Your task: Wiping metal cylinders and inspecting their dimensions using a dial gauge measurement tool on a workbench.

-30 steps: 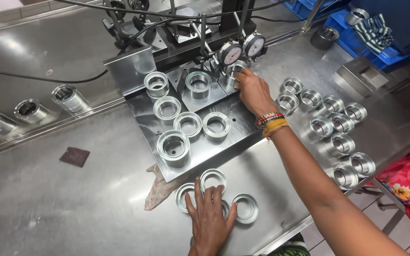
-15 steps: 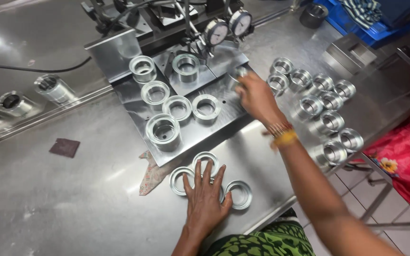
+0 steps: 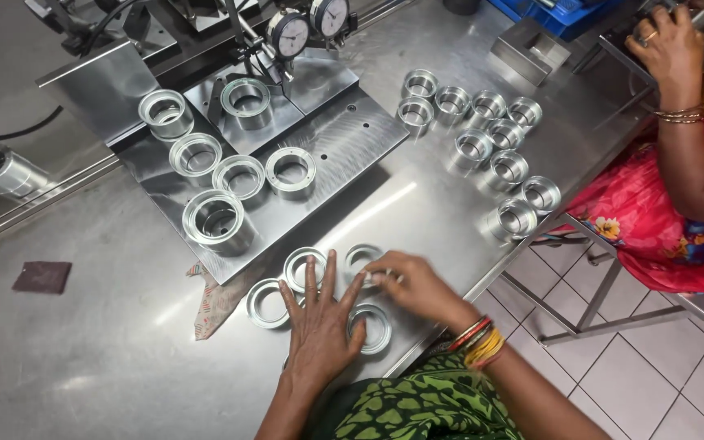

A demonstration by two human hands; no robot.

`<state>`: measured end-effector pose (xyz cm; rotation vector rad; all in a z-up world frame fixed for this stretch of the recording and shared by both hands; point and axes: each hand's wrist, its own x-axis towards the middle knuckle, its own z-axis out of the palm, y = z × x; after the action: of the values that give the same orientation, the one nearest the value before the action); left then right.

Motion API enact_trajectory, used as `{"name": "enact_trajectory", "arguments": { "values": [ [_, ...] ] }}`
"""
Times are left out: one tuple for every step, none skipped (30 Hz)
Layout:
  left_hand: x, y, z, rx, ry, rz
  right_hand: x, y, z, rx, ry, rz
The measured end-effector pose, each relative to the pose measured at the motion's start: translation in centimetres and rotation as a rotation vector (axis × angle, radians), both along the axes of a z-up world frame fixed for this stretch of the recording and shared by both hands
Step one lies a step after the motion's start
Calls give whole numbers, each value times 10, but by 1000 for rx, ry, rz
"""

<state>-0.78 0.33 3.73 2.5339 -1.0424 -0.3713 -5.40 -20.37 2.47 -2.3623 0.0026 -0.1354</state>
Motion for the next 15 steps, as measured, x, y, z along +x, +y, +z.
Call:
{"name": "enact_trajectory", "arguments": {
  "values": [
    [-1, 1, 0, 2, 1, 4, 1, -17, 2, 2, 1, 4],
    [-2, 3, 0, 9, 25, 60, 2, -34, 3, -5, -2, -191],
    [-2, 5, 1, 13, 48, 120, 5, -52, 6, -13, -6, -383],
    [-3, 6, 1, 12, 46, 127, -3, -70, 5, -15, -8, -376],
    [-4, 7, 0, 1, 62, 166, -10, -89, 4, -214, -50, -563],
    [-4, 7, 0, -9, 78, 204, -16, -107, 3, -417, -96, -745],
    [-4, 7, 0, -15, 78, 210, -26, -121, -10, -421, -100, -739],
    [-3, 6, 0, -8, 89, 215, -35, -134, -24, -493, -60, -782],
    [-3, 6, 0, 1, 102, 220, -44, -147, -38, -564, -17, -824],
    [-3, 7, -3, -3, 105, 226, -45, -148, -45, -568, -19, -817],
    [-3, 8, -6, -5, 108, 219, -46, -150, -52, -548, 38, -799],
    [-3, 8, -9, -6, 112, 213, -48, -151, -59, -528, 94, -781],
    [-3, 7, -11, -9, 114, 218, -45, -150, -55, -531, 93, -775],
    [-4, 7, -12, -24, 115, 213, -41, -148, -51, -482, 78, -748],
    [-3, 7, -13, -37, 112, 213, -33, -145, -47, -430, 61, -716]
  ]
}}
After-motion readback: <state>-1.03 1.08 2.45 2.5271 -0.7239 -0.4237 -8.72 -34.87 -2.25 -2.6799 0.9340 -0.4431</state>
